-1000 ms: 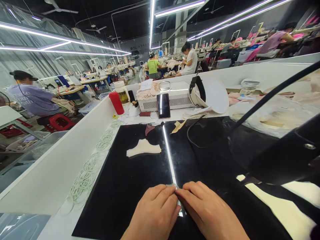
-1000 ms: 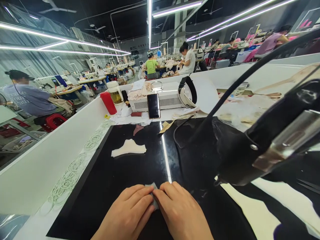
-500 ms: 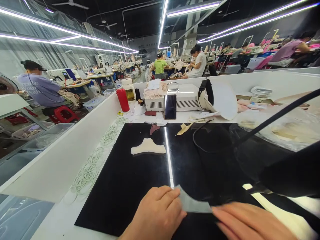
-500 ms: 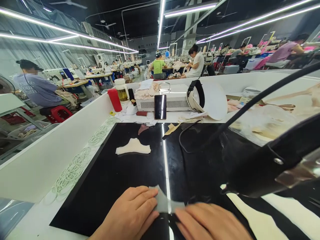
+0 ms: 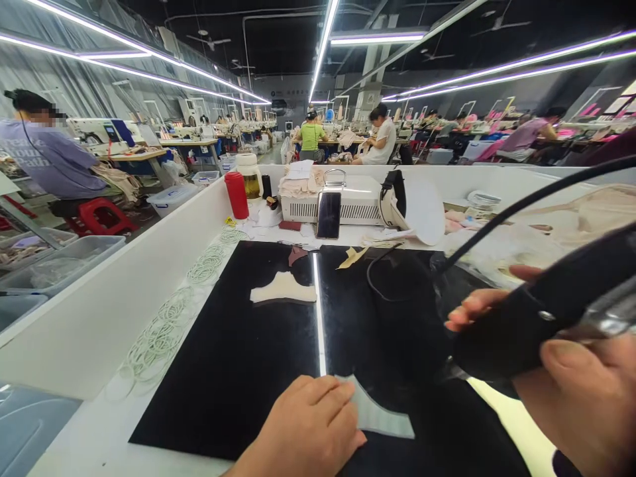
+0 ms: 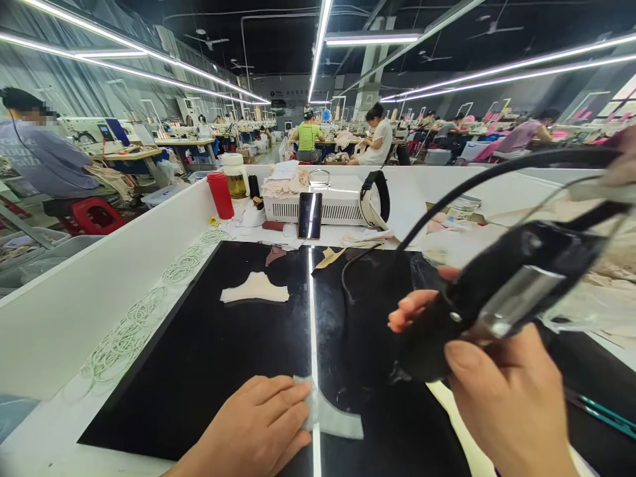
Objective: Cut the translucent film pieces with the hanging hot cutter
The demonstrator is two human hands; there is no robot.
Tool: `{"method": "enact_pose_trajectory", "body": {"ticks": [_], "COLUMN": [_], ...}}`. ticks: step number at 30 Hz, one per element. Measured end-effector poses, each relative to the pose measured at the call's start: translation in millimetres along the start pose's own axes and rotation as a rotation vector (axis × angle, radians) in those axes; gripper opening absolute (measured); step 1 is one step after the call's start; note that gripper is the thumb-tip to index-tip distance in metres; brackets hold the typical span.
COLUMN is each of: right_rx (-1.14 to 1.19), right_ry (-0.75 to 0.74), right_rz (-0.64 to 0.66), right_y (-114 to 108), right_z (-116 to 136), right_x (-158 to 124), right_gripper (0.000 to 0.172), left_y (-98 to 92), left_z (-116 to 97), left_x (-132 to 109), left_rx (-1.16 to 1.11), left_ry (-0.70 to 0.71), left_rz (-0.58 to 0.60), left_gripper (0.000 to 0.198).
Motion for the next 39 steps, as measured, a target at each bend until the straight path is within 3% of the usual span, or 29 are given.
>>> {"method": "enact_pose_trajectory", "body": {"ticks": [3,8,12,31,39], "right_rx": [0.336,0.600,0.619,0.671,0.640], "right_ry": [0.179,0.118,0.093,0.123,0.127], "right_rz": [-0.016,0.006,-0.028,-0.079,-0.071], "right_y": [27,75,97,106,107], "right_z": [4,21,23,17,17], "right_x": [-2,-15,-17,-21,-19], "right_gripper": [0.049,0.039,0.037,0.038,0.023], "left_y": [-0.9,-1.8,-2.4,-1.7,-1.9], "left_z": [1,1,0,-1,-1], "left_x": [1,3,2,2,3], "left_rx": [0.011,0.013,0.019,0.050,0.047], "left_ry": [0.009,0.017,0.009,0.029,0.026], "left_rz": [-0.019,-0.039,-0.061,-0.105,-0.118], "left_gripper": [0.028,0.032,0.034,0.032,0.032]}}
Point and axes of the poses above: each hand's wrist, its own x-axis towards the middle knuckle, its own y-axis out of the palm, z = x × y, the point moved 3 cm from there along x, towards the middle knuckle, and after that the axes turned 1 degree about x, right-handed, at the moved point
